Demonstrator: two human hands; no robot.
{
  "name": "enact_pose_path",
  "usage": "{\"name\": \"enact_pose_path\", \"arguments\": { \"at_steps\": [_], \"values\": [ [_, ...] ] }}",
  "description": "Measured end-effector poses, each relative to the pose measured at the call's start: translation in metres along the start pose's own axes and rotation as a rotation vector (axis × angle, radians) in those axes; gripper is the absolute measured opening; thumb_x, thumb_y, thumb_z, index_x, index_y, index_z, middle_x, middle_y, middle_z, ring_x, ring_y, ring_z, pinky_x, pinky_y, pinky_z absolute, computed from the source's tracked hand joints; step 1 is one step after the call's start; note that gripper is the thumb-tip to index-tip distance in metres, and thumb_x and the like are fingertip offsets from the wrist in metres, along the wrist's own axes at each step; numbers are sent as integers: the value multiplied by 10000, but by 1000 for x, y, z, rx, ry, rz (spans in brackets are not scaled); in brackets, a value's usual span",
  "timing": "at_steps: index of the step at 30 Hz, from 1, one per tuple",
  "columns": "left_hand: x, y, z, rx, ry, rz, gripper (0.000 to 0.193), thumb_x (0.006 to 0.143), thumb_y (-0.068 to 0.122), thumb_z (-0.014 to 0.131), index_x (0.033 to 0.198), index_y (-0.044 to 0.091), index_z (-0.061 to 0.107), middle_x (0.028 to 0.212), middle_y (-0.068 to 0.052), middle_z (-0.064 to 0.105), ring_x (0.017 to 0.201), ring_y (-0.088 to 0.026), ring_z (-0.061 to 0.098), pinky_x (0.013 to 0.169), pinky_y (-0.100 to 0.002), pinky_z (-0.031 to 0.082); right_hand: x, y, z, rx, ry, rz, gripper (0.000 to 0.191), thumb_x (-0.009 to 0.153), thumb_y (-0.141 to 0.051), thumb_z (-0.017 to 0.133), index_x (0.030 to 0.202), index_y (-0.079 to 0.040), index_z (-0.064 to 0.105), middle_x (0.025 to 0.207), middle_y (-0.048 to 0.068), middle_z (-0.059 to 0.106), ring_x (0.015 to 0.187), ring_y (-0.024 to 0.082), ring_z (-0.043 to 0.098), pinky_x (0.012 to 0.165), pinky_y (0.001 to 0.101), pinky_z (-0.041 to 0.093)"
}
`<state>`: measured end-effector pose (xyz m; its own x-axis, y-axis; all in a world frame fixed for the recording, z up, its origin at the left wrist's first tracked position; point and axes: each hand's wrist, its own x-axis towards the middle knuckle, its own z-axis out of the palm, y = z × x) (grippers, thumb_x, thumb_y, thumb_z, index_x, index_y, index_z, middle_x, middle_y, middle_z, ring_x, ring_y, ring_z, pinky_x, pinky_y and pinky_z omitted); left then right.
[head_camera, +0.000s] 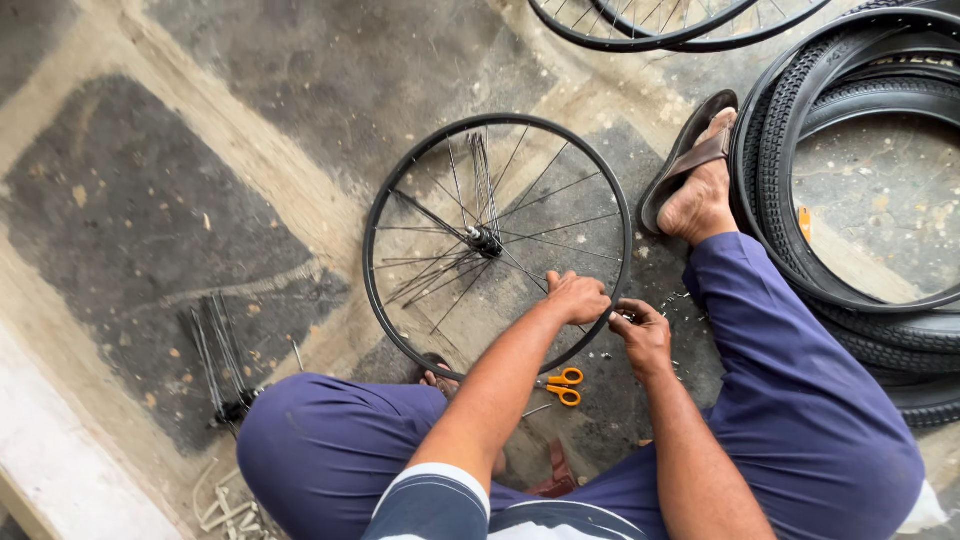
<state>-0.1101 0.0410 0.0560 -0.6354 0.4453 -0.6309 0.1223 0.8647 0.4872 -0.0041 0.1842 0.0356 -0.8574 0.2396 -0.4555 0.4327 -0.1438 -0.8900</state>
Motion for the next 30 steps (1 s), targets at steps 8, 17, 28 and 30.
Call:
{"name": "enact_pose_path", "arguments": {
  "at_steps": [8,17,28,30],
  "values": [
    [-4,3,2,56,-48,-15,396,895,410,483,1111,273,785,1174,-39,744,1226,-306,538,1011,-503,259,-2,0,-1,-4,28,36,274,824,17,763,1094,13,715,938,60,729,824,142,680,739,286,569],
    [3,-7,15,60,21,23,410,915,407,481,1118,220,783,1203,-81,732,1253,-316,521,1050,-493,254,0,5,-9,168,-3,168,297,848,118,518,1079,61,695,990,121,734,883,188,711,812,306,601],
    [-4,-1,9,35,8,51,382,889,384,517,1123,212,764,1189,-100,726,1247,-319,518,1064,-516,243,-1,-3,-9,248,167,266,159,947,-10,624,1094,45,649,992,172,729,831,205,739,746,292,632],
    [-5,-1,10,75,4,48,397,925,388,485,1130,204,770,1198,-105,723,1251,-327,516,1071,-531,235,-3,-4,-9,210,189,271,160,961,-52,685,1065,67,657,924,171,732,749,203,716,682,292,612]
  ]
}}
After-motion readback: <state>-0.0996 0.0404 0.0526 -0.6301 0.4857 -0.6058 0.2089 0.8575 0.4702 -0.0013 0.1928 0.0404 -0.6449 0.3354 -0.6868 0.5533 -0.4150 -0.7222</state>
